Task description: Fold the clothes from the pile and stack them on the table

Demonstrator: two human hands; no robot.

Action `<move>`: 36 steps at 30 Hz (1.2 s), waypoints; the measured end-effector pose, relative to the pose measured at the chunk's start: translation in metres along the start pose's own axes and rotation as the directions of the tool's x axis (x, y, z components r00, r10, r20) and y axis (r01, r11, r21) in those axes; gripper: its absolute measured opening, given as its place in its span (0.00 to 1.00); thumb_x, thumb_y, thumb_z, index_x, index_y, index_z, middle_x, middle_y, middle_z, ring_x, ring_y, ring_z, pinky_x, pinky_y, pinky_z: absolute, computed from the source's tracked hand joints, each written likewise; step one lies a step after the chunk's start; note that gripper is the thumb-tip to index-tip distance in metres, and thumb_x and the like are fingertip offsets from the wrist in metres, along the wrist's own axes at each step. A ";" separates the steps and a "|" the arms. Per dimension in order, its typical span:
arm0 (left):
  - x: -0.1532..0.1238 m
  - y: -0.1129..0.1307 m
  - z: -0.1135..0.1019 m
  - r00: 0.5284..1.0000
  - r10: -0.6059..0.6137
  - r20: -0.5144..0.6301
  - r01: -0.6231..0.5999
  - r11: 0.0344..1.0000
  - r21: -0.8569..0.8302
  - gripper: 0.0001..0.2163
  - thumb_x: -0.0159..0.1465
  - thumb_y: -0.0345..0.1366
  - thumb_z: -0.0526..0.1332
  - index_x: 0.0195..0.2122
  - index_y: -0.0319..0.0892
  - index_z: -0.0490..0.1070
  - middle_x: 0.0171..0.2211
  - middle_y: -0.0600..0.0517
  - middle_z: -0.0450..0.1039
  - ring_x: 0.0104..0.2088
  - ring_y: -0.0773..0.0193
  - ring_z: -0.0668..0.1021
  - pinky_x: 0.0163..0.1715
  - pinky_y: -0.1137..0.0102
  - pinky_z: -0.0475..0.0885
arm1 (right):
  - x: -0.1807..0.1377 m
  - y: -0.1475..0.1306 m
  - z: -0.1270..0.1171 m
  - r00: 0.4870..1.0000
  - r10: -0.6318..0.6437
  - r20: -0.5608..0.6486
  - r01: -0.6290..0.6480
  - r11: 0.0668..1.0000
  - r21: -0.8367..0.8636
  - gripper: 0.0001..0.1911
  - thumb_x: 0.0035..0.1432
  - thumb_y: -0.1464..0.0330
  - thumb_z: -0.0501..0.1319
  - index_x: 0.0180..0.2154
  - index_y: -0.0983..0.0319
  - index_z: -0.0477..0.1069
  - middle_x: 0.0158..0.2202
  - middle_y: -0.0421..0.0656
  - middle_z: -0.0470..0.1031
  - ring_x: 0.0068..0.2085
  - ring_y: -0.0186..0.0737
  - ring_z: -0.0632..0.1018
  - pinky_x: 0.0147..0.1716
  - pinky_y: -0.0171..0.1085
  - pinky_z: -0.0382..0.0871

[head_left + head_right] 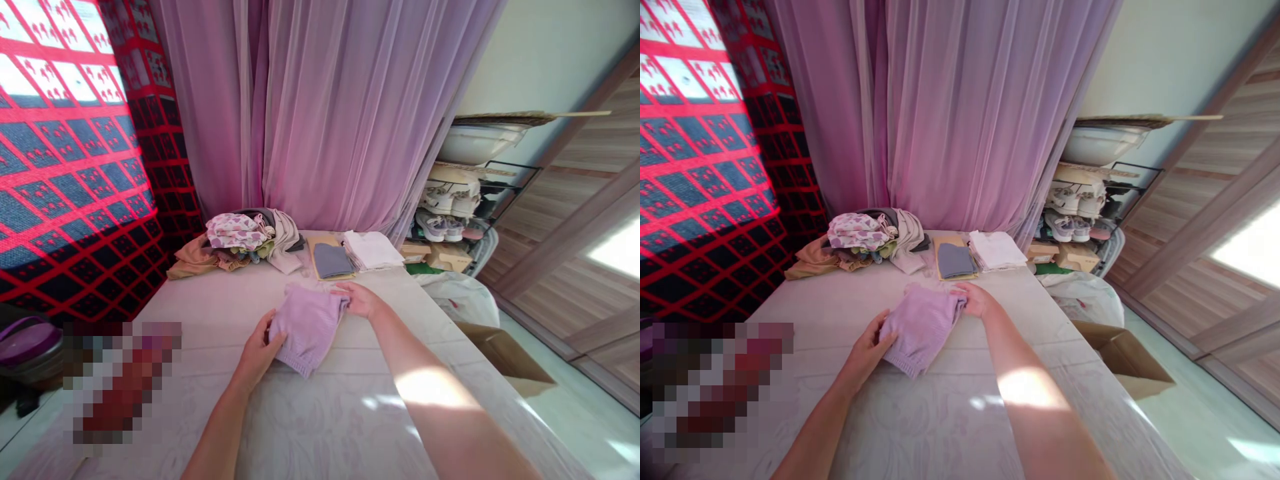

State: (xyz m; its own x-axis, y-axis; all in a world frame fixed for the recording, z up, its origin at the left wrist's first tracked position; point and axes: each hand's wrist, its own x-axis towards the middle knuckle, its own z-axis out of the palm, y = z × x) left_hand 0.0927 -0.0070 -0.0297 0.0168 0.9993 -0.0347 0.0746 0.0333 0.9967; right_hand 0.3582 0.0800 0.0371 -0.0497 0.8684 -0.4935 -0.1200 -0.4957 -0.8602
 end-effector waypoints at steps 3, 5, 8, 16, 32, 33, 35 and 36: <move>0.003 -0.001 0.004 1.000 -0.018 -0.002 0.018 0.999 0.028 0.30 0.54 0.46 0.63 0.57 0.43 0.64 0.52 0.46 0.73 0.47 0.58 0.78 0.44 0.65 0.75 | -0.002 0.029 -0.003 0.995 -0.025 -0.101 0.031 0.998 0.059 0.08 0.60 0.68 0.50 0.33 0.60 0.67 0.34 0.44 0.77 0.36 0.35 0.79 0.44 0.37 0.73; 0.004 0.001 0.006 0.999 -0.034 -0.021 0.035 0.998 0.050 0.29 0.54 0.46 0.63 0.56 0.42 0.65 0.52 0.45 0.74 0.47 0.57 0.78 0.44 0.65 0.75 | -0.013 0.045 -0.004 0.993 -0.029 -0.118 0.041 0.994 0.097 0.09 0.62 0.67 0.49 0.34 0.60 0.66 0.36 0.45 0.77 0.37 0.35 0.79 0.45 0.37 0.73; 0.003 0.005 0.006 0.998 -0.031 -0.049 0.038 0.989 0.140 0.26 0.54 0.45 0.63 0.54 0.41 0.68 0.49 0.45 0.76 0.46 0.56 0.79 0.45 0.64 0.74 | -0.032 0.065 0.000 0.999 -0.009 -0.033 0.015 0.982 0.187 0.09 0.60 0.65 0.53 0.39 0.60 0.69 0.40 0.47 0.78 0.41 0.37 0.80 0.47 0.39 0.72; 0.001 0.007 0.005 0.996 -0.053 -0.072 0.072 0.955 0.288 0.20 0.53 0.45 0.64 0.45 0.40 0.74 0.38 0.46 0.80 0.39 0.52 0.81 0.36 0.63 0.75 | -0.048 0.086 0.024 0.996 -0.087 0.016 0.087 0.996 -0.001 0.16 0.48 0.62 0.67 0.39 0.62 0.73 0.37 0.44 0.79 0.37 0.41 0.78 0.41 0.40 0.72; -0.005 0.016 0.005 0.972 -0.234 0.002 0.231 0.964 0.133 0.32 0.61 0.60 0.47 0.54 0.39 0.66 0.37 0.46 0.74 0.23 0.66 0.74 0.15 0.74 0.64 | -0.031 0.041 0.048 0.926 -0.376 -0.031 0.375 0.905 0.202 0.36 0.34 0.77 0.61 0.50 0.55 0.66 0.40 0.37 0.80 0.40 0.43 0.78 0.36 0.36 0.73; -0.005 0.016 0.004 0.972 -0.234 -0.020 0.234 0.969 0.082 0.33 0.61 0.60 0.47 0.55 0.39 0.65 0.39 0.46 0.73 0.24 0.66 0.75 0.15 0.75 0.64 | -0.027 0.020 0.043 0.925 -0.381 -0.001 0.374 0.907 0.195 0.35 0.33 0.77 0.61 0.49 0.56 0.66 0.38 0.37 0.80 0.37 0.42 0.79 0.33 0.36 0.73; -0.005 0.016 0.003 0.969 -0.243 -0.034 0.244 0.969 0.022 0.33 0.59 0.61 0.48 0.55 0.39 0.65 0.41 0.45 0.72 0.26 0.66 0.75 0.15 0.75 0.65 | -0.017 -0.024 0.033 0.907 -0.418 0.041 0.406 0.898 0.170 0.34 0.33 0.78 0.60 0.47 0.56 0.67 0.34 0.35 0.79 0.33 0.41 0.79 0.31 0.36 0.72; -0.006 0.016 0.003 0.968 -0.247 -0.035 0.248 0.969 0.011 0.33 0.59 0.61 0.49 0.54 0.40 0.65 0.41 0.45 0.72 0.26 0.66 0.76 0.16 0.76 0.65 | -0.010 -0.045 0.028 0.894 -0.445 0.051 0.433 0.888 0.154 0.33 0.33 0.78 0.60 0.47 0.57 0.67 0.33 0.35 0.79 0.32 0.40 0.78 0.31 0.36 0.73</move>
State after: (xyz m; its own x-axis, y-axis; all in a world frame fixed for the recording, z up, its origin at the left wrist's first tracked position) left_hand 0.0965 -0.0120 -0.0141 -0.0373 0.9600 -0.2776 0.0870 0.2799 0.9561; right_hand 0.3364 0.0946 0.0846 -0.0420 0.9978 -0.0522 -0.2807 -0.0619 -0.9578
